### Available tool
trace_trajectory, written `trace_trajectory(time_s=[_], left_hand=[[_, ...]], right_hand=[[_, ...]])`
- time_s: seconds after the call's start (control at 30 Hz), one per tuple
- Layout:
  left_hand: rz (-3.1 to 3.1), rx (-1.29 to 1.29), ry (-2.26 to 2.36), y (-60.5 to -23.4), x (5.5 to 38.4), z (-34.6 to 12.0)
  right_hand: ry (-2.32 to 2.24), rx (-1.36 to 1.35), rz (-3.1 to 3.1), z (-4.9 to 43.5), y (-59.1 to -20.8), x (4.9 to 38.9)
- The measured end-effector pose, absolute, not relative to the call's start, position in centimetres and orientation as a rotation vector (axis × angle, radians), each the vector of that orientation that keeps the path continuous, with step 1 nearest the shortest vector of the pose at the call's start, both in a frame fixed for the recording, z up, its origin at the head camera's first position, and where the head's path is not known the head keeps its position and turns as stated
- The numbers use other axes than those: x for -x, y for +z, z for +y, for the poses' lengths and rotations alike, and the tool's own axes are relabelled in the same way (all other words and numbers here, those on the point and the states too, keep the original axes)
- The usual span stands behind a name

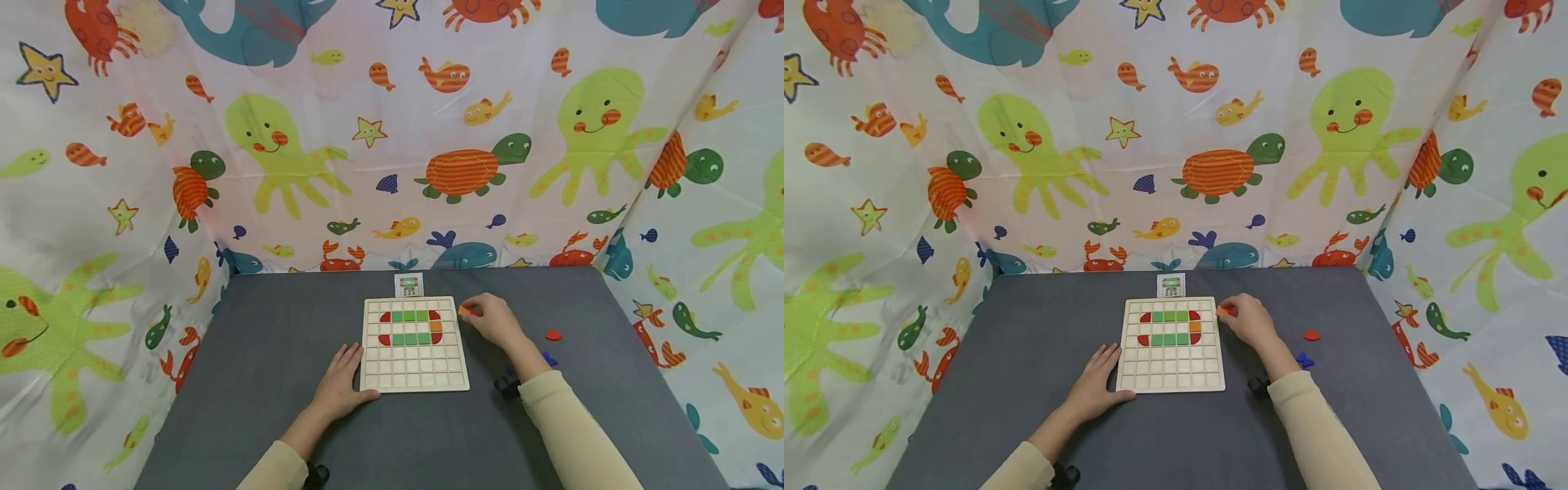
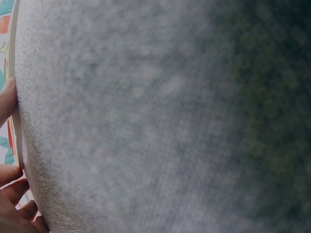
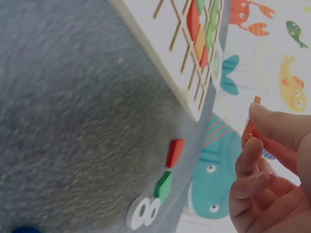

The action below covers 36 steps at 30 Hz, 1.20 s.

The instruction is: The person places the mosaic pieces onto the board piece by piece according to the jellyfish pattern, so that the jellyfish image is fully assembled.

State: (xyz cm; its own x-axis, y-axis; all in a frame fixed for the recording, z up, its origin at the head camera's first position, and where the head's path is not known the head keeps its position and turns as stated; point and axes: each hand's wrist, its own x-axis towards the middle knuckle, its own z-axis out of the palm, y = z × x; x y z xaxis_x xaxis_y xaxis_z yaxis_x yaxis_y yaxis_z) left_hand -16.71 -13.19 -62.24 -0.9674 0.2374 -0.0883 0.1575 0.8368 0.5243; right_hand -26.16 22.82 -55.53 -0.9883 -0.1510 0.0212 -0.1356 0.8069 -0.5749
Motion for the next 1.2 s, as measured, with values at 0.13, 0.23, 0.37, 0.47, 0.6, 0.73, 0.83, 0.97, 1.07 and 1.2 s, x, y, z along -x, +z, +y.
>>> trace_trajectory(time_s=[0.13,0.23,0.37,0.47,0.6,0.73,0.83,0.97,1.07,1.2], left_hand=[[2.866,-0.321,0.808,-62.0,16.7,-13.1],[2.869,-0.317,0.803,-62.0,16.6,-13.1],[2.867,-0.318,0.812,-61.9,16.6,-13.1],[2.864,-0.318,0.807,-61.9,16.6,-13.1],[2.86,-0.317,0.802,-62.0,16.7,-13.2],[2.859,-0.315,0.804,-62.0,16.7,-13.2],[2.86,-0.313,0.801,-62.1,16.6,-13.2],[2.858,-0.316,0.802,-62.3,16.6,-13.1],[2.855,-0.312,0.805,-62.3,16.6,-13.1],[2.86,-0.311,0.805,-62.1,16.7,-13.1]], right_hand=[[-0.948,0.303,2.967,22.0,-54.9,26.2],[-0.958,0.351,2.96,21.2,-54.6,26.3],[-0.951,0.383,2.958,20.0,-54.3,26.5],[-0.951,0.406,2.956,19.2,-54.2,26.6],[-0.978,0.42,2.932,18.2,-54.1,26.8],[-0.989,0.429,2.903,17.2,-54.1,26.8],[-0.997,0.436,2.89,16.4,-54.1,26.7],[-1.019,0.439,2.871,15.3,-54.1,26.5],[-1.018,0.445,2.865,14.4,-54.3,26.4],[-1.007,0.469,2.842,13.1,-54.7,26.5]])
